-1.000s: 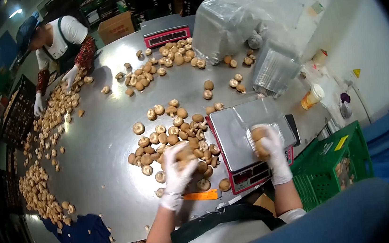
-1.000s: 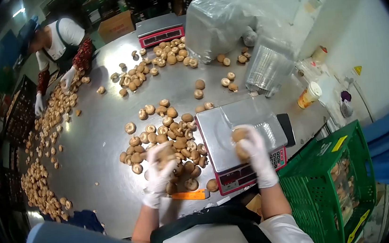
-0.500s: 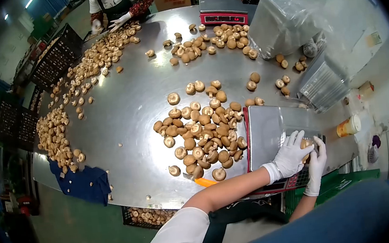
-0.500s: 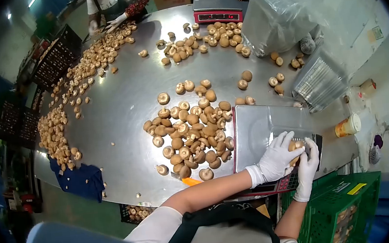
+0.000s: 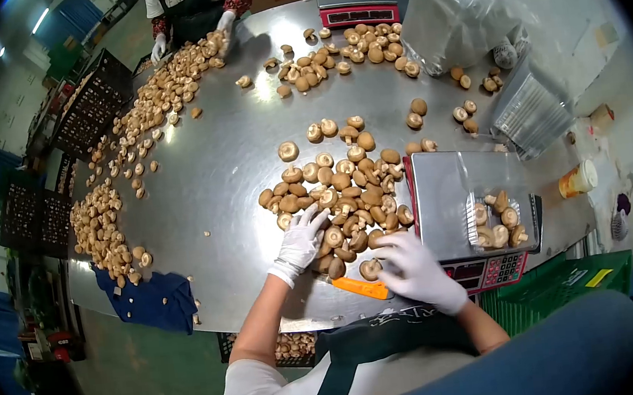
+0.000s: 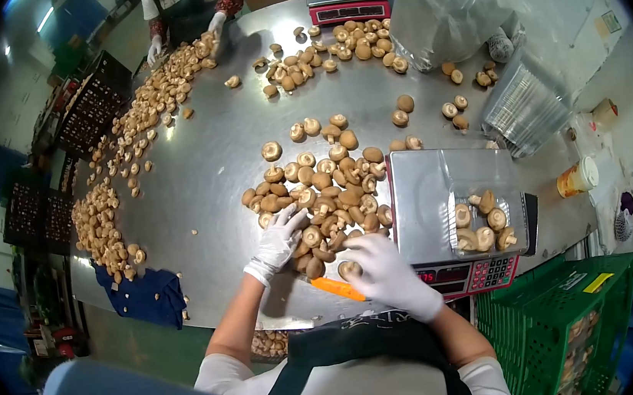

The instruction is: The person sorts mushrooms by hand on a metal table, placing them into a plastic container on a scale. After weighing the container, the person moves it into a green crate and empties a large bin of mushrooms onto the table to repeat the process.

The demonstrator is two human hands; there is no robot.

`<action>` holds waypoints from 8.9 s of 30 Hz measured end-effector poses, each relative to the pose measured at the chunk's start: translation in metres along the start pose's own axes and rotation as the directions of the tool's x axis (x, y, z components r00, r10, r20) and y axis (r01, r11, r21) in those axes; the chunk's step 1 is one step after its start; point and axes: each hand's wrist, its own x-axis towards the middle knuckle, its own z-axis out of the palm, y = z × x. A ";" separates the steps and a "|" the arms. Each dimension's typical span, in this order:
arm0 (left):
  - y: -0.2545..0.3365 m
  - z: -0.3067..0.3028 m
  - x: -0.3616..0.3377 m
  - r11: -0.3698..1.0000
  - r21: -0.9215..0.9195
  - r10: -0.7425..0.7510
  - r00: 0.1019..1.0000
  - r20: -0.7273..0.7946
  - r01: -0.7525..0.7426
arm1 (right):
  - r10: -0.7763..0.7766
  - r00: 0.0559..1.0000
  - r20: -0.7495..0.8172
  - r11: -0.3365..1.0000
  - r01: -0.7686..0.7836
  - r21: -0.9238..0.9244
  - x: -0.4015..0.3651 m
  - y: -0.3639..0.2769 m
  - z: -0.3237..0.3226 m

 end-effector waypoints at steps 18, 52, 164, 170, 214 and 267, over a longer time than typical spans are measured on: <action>-0.048 -0.006 -0.077 0.262 -0.914 -0.618 0.782 0.088 0.310 | -0.299 0.860 0.414 0.802 0.462 -0.379 0.057 0.041 0.139; -0.004 0.030 -0.003 0.817 -0.062 -0.573 0.793 -0.209 0.574 | 0.506 0.637 0.581 -0.622 -0.197 0.758 0.058 0.013 0.036; 0.159 -0.063 0.062 0.725 -0.637 0.403 0.911 0.085 -0.261 | 0.528 0.713 -0.462 0.755 -0.643 -0.129 -0.109 0.056 -0.166; 0.219 0.011 0.107 0.861 -0.034 0.503 0.860 -0.082 -0.507 | 0.567 0.725 -0.392 0.752 -0.649 -0.113 -0.104 0.049 -0.149; 0.167 -0.005 0.071 -0.017 -0.961 0.026 0.961 0.275 0.275 | 0.140 0.972 -0.189 0.978 -0.166 -0.129 -0.048 0.032 -0.136; 0.207 0.038 0.040 0.212 -0.920 0.071 0.934 0.351 0.330 | 0.665 0.629 -0.404 0.612 -0.148 0.777 -0.070 0.146 -0.185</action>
